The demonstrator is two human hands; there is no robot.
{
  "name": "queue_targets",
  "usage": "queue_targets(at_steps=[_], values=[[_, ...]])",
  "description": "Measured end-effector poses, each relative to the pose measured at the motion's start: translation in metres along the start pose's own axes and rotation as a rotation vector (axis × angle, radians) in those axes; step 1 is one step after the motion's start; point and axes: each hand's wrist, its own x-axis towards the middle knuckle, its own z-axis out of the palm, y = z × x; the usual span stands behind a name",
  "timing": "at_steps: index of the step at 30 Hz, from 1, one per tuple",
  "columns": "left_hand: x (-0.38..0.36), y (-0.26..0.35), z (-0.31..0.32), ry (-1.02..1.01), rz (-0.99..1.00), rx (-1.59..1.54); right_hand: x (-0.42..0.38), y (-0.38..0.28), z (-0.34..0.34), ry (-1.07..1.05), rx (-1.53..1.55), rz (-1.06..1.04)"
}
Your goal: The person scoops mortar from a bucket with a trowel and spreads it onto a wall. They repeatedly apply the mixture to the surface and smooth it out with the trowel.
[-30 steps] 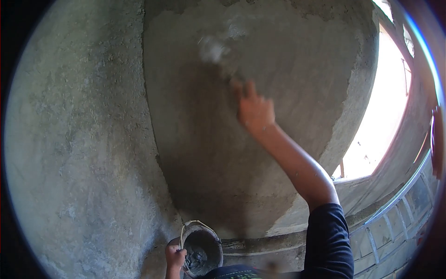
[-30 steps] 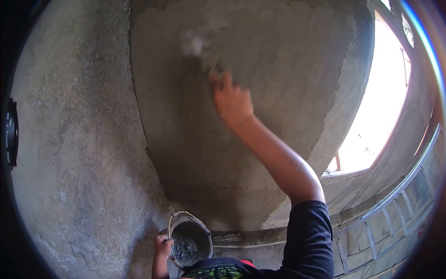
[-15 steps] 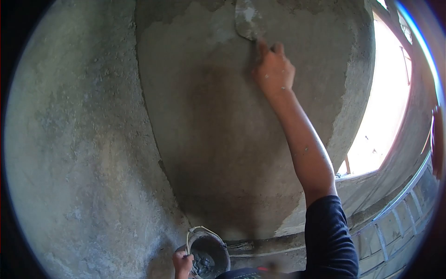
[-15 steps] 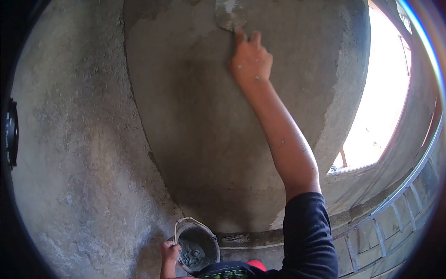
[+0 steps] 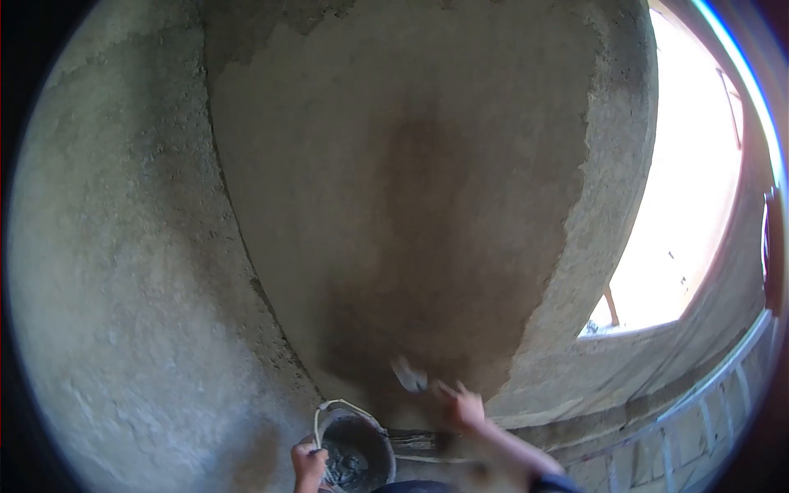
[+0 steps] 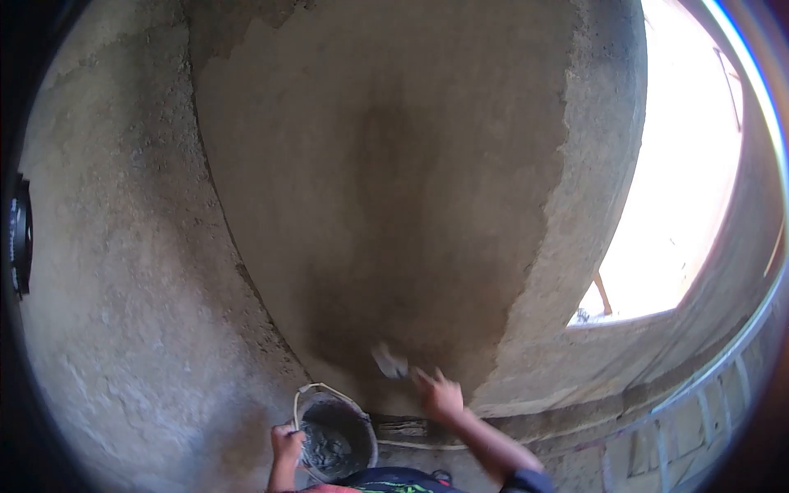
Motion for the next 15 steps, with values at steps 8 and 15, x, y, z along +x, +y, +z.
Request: queue_targets(at_steps=[8, 15], values=[[-0.041, -0.008, 0.084, 0.177, -0.212, -0.096, -0.253, 0.162, 0.148, -0.393, 0.708, 0.708], [-0.073, 0.014, 0.133, 0.134, -0.178, -0.058, -0.220, 0.187, 0.018, -0.613, 0.875, 0.549]])
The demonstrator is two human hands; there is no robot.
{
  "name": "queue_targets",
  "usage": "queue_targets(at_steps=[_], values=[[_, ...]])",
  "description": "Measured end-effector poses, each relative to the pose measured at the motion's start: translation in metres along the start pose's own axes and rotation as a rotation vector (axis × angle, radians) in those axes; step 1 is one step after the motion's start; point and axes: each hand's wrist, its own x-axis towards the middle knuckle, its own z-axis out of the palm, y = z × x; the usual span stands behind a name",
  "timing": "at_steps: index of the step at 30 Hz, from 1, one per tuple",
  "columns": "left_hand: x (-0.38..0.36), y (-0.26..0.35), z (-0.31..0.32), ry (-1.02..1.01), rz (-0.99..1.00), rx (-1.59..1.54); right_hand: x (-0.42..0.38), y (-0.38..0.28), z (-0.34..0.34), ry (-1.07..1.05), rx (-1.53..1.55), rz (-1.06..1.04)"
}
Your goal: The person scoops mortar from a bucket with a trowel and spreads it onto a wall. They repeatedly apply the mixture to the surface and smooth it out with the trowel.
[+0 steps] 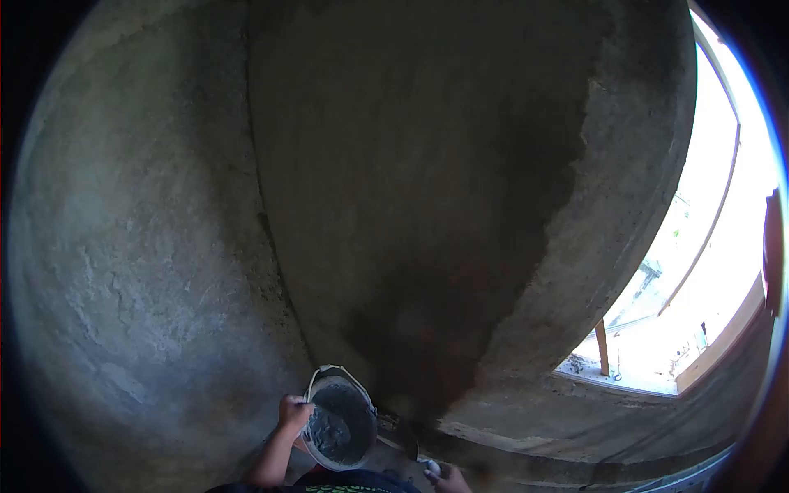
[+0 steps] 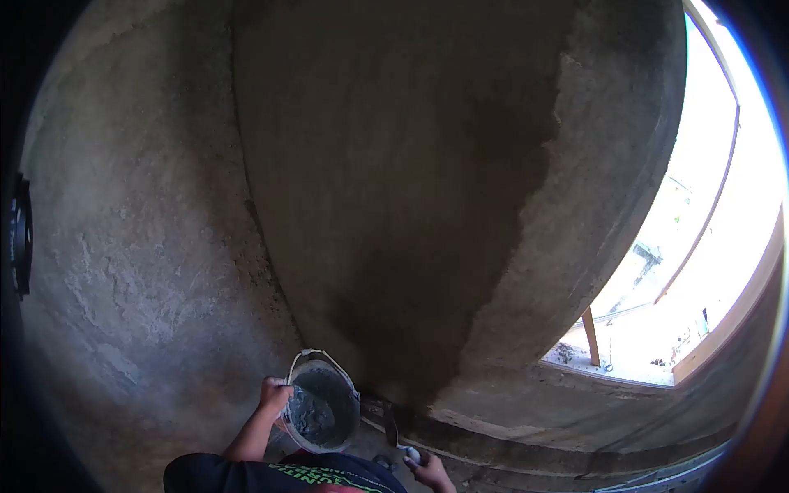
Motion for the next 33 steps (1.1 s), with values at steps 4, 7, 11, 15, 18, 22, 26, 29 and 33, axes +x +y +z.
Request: queue_targets(at_steps=[4, 7, 11, 15, 18, 22, 26, 29, 33], values=[[-0.020, 0.027, 0.002, -0.057, 0.027, 0.039, 0.006, -0.001, -0.030, -0.003, 0.016, -0.146], [-0.034, 0.024, 0.001, -0.090, 0.033, 0.050, 0.010, 0.013, -0.023, -0.044, 0.049, -0.111], [-0.046, 0.024, 0.005, -0.124, 0.134, 0.081, 0.023, 0.009, 0.014, -0.071, 0.142, 0.089], [-0.056, 0.032, 0.004, -0.170, 0.102, 0.153, 0.045, 0.023, 0.059, -0.047, 0.450, 0.077], [-0.047, 0.012, 0.005, -0.193, 0.116, 0.252, 0.076, 0.031, 0.086, -0.137, 0.603, 0.083], [-0.049, -0.012, -0.007, -0.131, 0.194, 0.370, 0.106, 0.056, 0.113, -0.235, 0.667, 0.008], [-0.069, 0.010, -0.026, -0.154, 0.140, 0.341, 0.096, 0.055, 0.117, -0.208, 0.686, -0.013], [-0.068, -0.009, -0.038, -0.109, 0.193, 0.349, 0.077, 0.018, 0.107, -0.197, 0.600, -0.004], [-0.066, -0.017, -0.068, -0.059, -0.006, 0.263, 0.082, 0.016, 0.117, -0.361, 0.664, -0.082]])
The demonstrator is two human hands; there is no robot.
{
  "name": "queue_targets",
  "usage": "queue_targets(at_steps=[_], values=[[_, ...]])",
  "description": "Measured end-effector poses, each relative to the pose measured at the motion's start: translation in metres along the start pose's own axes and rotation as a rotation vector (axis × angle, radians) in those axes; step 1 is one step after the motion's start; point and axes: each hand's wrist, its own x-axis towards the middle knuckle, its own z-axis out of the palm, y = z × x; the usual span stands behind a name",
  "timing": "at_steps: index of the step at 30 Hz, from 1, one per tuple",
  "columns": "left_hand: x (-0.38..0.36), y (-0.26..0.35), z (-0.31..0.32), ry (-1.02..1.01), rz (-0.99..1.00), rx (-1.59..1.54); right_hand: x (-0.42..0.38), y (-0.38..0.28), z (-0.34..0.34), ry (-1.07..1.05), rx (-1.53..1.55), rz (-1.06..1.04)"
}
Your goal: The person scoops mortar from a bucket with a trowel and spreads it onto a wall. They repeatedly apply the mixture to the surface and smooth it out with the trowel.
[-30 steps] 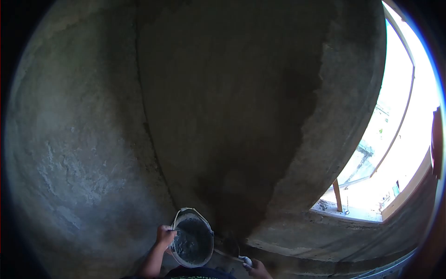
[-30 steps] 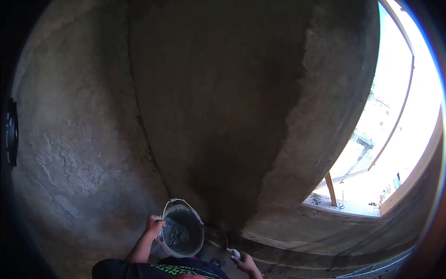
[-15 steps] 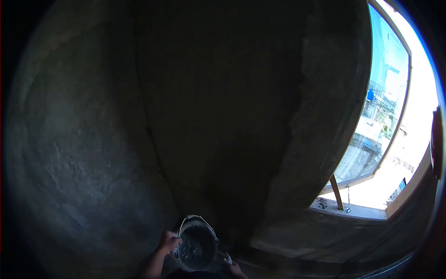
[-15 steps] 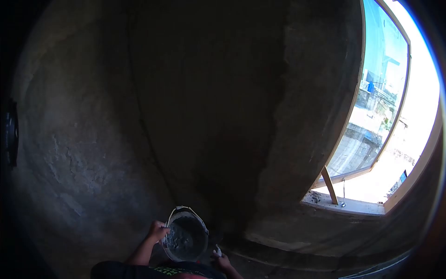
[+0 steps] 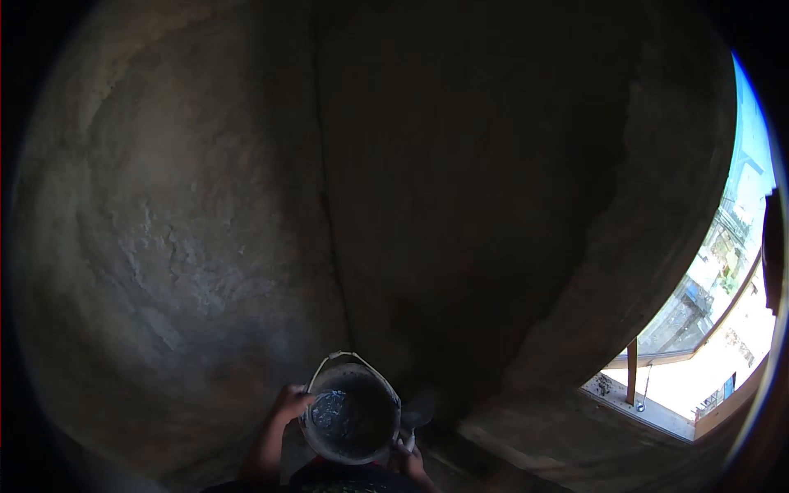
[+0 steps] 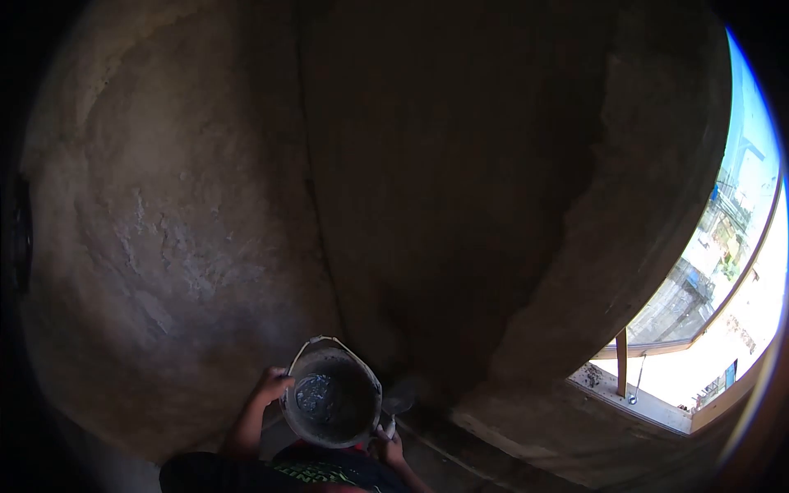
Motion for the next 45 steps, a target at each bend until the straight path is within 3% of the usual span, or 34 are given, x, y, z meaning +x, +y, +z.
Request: queue_targets(at_steps=[3, 5, 9, 11, 12, 14, 18, 21, 26, 30, 35, 39, 41, 42, 43, 45], values=[[0.028, -0.033, -0.004, 0.004, -0.131, -0.212, 0.005, -0.019, 0.008, -0.088, 0.048, 0.005], [0.037, -0.055, 0.000, -0.002, -0.322, -0.535, 0.003, -0.022, 0.016, -0.119, -0.005, -0.014], [0.046, -0.062, 0.002, 0.044, -0.262, -0.506, -0.009, -0.036, 0.036, -0.189, 0.015, -0.052], [0.048, -0.055, 0.002, 0.001, -0.331, -0.290, -0.011, -0.041, 0.038, -0.163, 0.009, -0.047], [0.047, -0.048, 0.001, -0.005, -0.330, -0.289, -0.011, -0.043, 0.038, -0.142, 0.011, -0.052], [0.044, -0.031, -0.004, -0.078, -0.513, -0.471, -0.012, -0.043, 0.039, -0.145, 0.025, -0.048], [0.047, -0.026, -0.013, -0.211, -0.410, -0.382, -0.003, -0.035, 0.026, -0.200, 0.067, -0.026], [0.059, -0.037, -0.017, -0.322, -0.341, -0.207, -0.004, -0.036, 0.032, -0.121, 0.075, -0.080], [0.059, -0.035, -0.003, -0.268, -0.037, -0.342, -0.003, -0.029, 0.028, -0.044, 0.089, -0.095], [0.056, -0.023, 0.010, -0.233, 0.051, -0.470, -0.010, -0.029, 0.029, -0.019, 0.171, -0.104], [0.074, -0.010, 0.015, -0.231, 0.079, -0.365, -0.022, -0.029, 0.042, 0.092, 0.206, -0.056], [0.074, 0.047, 0.013, -0.227, 0.067, -0.340, -0.012, -0.029, 0.044, 0.139, 0.240, -0.103], [0.085, 0.059, 0.015, -0.239, 0.072, -0.296, -0.014, -0.032, 0.046, 0.387, 0.089, -0.057], [0.087, 0.060, 0.014, -0.240, 0.069, -0.254, -0.014, -0.032, 0.036, 0.343, 0.123, -0.047], [0.092, 0.060, 0.014, -0.245, 0.073, -0.270, -0.008, -0.026, 0.037, 0.517, 0.058, -0.178], [0.090, 0.070, -0.003, -0.243, 0.090, -0.226, -0.028, -0.044, 0.049, 0.648, -0.093, -0.142]])
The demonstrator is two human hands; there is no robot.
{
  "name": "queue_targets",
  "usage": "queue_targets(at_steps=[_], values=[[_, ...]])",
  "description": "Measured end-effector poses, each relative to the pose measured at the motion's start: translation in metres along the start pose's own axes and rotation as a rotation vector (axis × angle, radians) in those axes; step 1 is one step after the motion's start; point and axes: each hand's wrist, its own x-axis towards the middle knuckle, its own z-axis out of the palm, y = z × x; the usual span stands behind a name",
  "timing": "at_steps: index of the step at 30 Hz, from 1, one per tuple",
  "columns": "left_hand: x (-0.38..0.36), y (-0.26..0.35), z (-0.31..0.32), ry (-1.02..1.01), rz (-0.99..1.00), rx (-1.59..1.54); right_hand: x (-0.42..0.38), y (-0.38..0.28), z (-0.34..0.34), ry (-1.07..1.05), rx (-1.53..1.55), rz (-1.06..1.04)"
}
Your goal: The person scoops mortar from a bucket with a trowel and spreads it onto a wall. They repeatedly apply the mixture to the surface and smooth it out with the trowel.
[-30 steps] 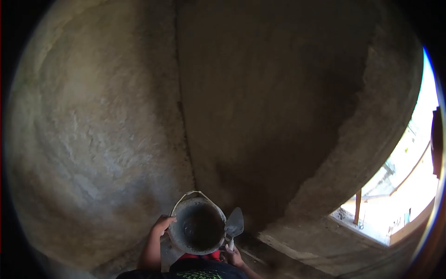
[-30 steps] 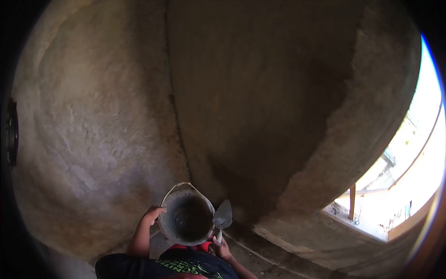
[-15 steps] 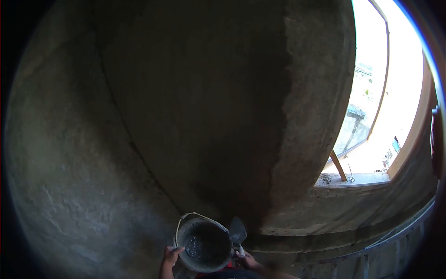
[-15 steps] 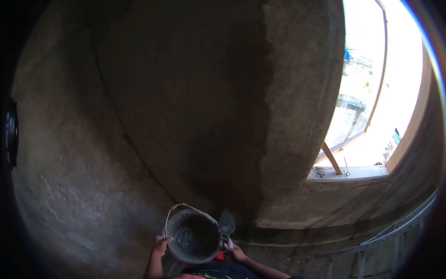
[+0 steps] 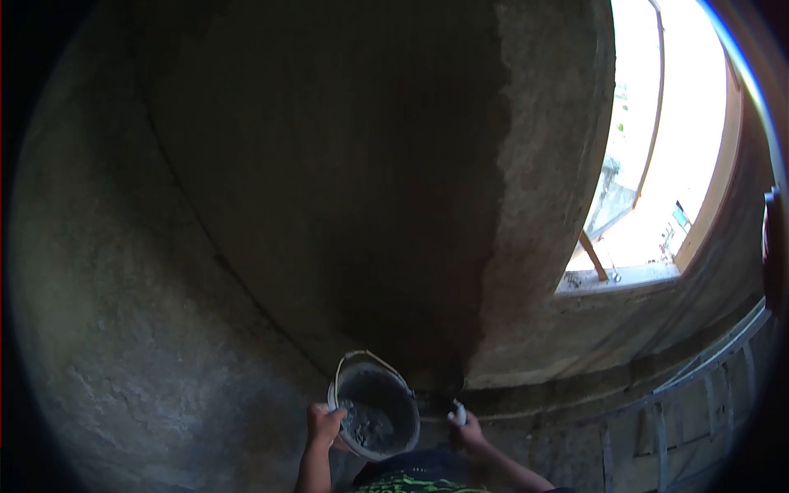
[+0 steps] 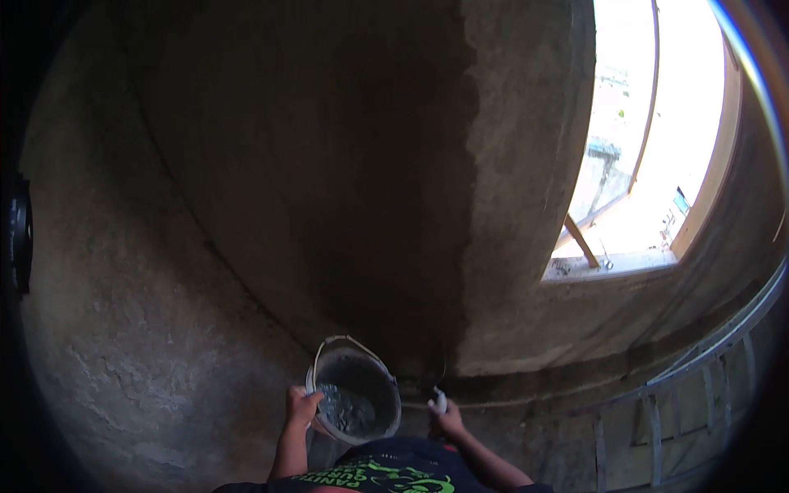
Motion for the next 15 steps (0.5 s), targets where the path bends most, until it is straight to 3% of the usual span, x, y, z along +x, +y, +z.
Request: queue_targets(at_steps=[2, 4, 5, 7, 8, 10, 13, 14, 15], values=[[0.004, 0.011, -0.012, 0.005, 0.052, 0.063, -0.009, -0.018, -0.005, -0.123, 0.046, -0.161], [0.009, 0.017, -0.030, -0.001, 0.087, 0.093, -0.033, -0.050, -0.003, -0.291, 0.026, -0.114], [0.015, 0.016, -0.040, -0.007, 0.116, 0.089, -0.045, -0.073, 0.006, -0.308, -0.121, -0.059], [0.017, 0.020, -0.062, -0.034, 0.150, 0.135, -0.049, -0.081, 0.013, -0.264, -0.803, -0.578], [0.019, 0.025, -0.072, -0.013, 0.203, 0.137, -0.062, -0.109, 0.034, -0.309, -0.898, -0.457], [0.017, 0.038, -0.093, 0.012, 0.296, 0.168, -0.060, -0.111, 0.067, -0.270, -1.127, -0.532], [0.023, 0.045, -0.125, 0.080, 0.429, 0.211, -0.078, -0.159, 0.128, -0.265, -1.454, -0.464], [0.006, 0.039, -0.138, 0.071, 0.327, 0.184, -0.076, -0.144, 0.124, -0.344, -1.421, -0.682], [0.007, 0.047, -0.143, 0.097, 0.336, 0.144, -0.085, -0.164, 0.140, -0.348, -1.458, -0.745]])
